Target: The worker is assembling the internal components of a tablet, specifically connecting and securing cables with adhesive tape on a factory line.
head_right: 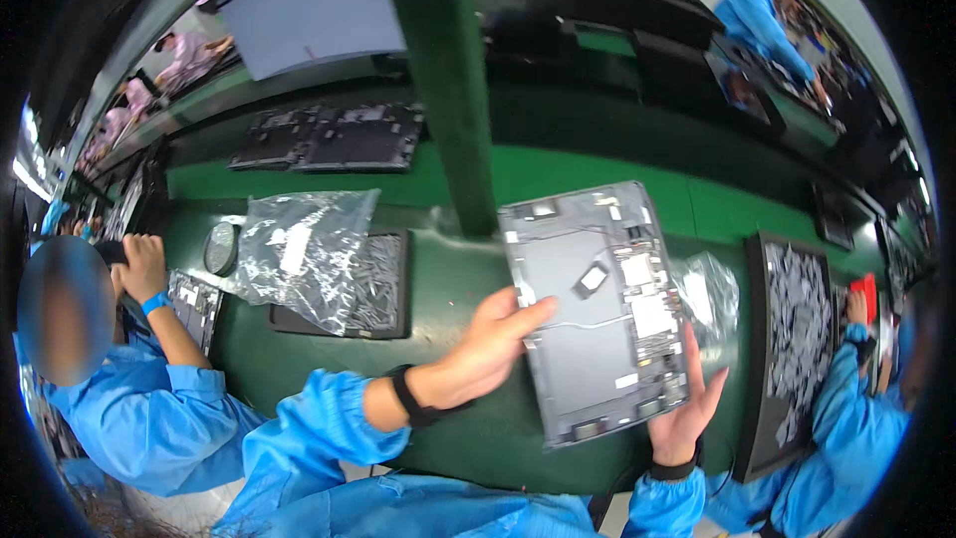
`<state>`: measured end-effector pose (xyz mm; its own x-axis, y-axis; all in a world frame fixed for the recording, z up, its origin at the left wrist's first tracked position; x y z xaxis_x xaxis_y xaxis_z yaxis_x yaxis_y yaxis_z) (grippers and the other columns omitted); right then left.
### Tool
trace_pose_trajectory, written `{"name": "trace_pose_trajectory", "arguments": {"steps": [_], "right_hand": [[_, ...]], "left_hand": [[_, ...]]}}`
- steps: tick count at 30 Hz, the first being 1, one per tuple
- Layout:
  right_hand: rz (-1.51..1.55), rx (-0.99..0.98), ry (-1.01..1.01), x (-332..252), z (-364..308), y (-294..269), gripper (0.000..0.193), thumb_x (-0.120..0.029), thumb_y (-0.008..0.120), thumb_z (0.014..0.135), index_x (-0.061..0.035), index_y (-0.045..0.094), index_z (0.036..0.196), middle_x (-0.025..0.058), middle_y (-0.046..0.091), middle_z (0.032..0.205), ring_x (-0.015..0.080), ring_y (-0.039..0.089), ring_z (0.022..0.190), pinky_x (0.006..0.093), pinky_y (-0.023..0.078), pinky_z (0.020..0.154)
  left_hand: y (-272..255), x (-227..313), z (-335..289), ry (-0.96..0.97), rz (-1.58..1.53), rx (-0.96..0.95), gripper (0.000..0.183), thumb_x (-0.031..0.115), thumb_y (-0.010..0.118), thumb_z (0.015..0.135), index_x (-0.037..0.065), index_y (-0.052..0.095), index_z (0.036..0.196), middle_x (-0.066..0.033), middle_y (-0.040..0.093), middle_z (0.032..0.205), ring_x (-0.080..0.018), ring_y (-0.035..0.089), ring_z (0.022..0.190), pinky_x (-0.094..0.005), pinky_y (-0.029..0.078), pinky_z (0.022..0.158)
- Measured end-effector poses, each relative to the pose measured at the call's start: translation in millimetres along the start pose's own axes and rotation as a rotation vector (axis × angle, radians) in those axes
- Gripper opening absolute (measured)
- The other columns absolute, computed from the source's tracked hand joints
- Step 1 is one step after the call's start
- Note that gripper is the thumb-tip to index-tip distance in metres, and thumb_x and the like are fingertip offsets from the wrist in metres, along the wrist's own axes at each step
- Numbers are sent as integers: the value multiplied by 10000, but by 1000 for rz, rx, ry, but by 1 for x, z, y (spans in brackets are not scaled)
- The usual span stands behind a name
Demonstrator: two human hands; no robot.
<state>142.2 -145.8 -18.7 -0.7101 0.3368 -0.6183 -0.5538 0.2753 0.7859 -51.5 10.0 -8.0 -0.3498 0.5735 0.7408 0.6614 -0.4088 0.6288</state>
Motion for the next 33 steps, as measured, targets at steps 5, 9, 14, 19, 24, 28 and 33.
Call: {"name": "trace_pose_trajectory", "arguments": {"steps": [5, 9, 14, 19, 24, 28, 33], "right_hand": [[-53, 173, -147, -17, 30, -18, 460, -343, 509, 1006, -16, 528, 1329, 103, 610, 1303, 235, 572, 1173, 396, 414, 1037], [-250, 316, -148, -1, 48, -9, 251, -202, 587, 960, -72, 590, 1174, 22, 627, 1123, 153, 555, 1078, 315, 408, 976], [-345, 183, 85, 11, 143, -13, 338, -72, 563, 881, -58, 552, 1219, 33, 617, 1101, 171, 567, 1038, 351, 448, 959], [-524, 48, 206, 17, 262, -25, 388, -59, 439, 906, -25, 494, 1288, 78, 629, 1137, 204, 625, 1001, 391, 511, 924], [-717, 173, 27, 28, 353, -43, 263, -55, 549, 852, -14, 626, 1100, 86, 658, 943, 185, 589, 801, 329, 469, 732], [-785, 204, 14, 25, 390, -56, 279, -129, 598, 827, -23, 642, 1082, 82, 657, 927, 209, 580, 797, 366, 473, 765], [-755, 196, 3, -12, 344, -28, 339, -203, 603, 875, -37, 627, 1170, 84, 664, 1109, 208, 614, 948, 350, 466, 878]], "left_hand": [[21, -20, 62, 129, -169, -1, 303, 193, 603, 985, -19, 574, 1200, -84, 657, 1150, -136, 615, 1023, -304, 491, 906], [24, -21, 91, 235, -200, 122, 356, 204, 640, 965, -24, 525, 1212, -92, 642, 1157, -141, 599, 1053, -318, 474, 934], [2, -3, 112, 235, -69, 70, 450, 315, 644, 960, -2, 502, 1246, -75, 611, 1221, -155, 541, 1144, -389, 387, 1025], [-19, -4, 45, 171, 217, -33, 500, 292, 613, 973, -10, 482, 1350, -92, 571, 1315, -180, 495, 1234, -347, 406, 1020], [-25, 5, -42, 214, 906, -290, 402, 300, 604, 968, 38, 574, 1270, -87, 611, 1259, -239, 544, 1186, -379, 439, 991], [-52, -6, -79, 357, 1515, -169, 386, 294, 628, 936, 51, 596, 1234, -126, 609, 1233, -327, 529, 1190, -437, 427, 1005], [-63, 2, -101, 455, 1673, -78, 400, 257, 639, 902, 41, 583, 1235, -188, 509, 1346, -373, 456, 1270, -462, 412, 1019]]}}
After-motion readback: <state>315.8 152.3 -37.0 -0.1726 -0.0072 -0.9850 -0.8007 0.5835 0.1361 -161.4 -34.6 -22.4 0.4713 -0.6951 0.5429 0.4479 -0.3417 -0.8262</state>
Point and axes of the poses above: each hand's wrist, its own z-axis towards the middle knuckle, its own y-axis out of the palm, x = y × z, the point moved 6 cm from there along z, towards the middle knuckle
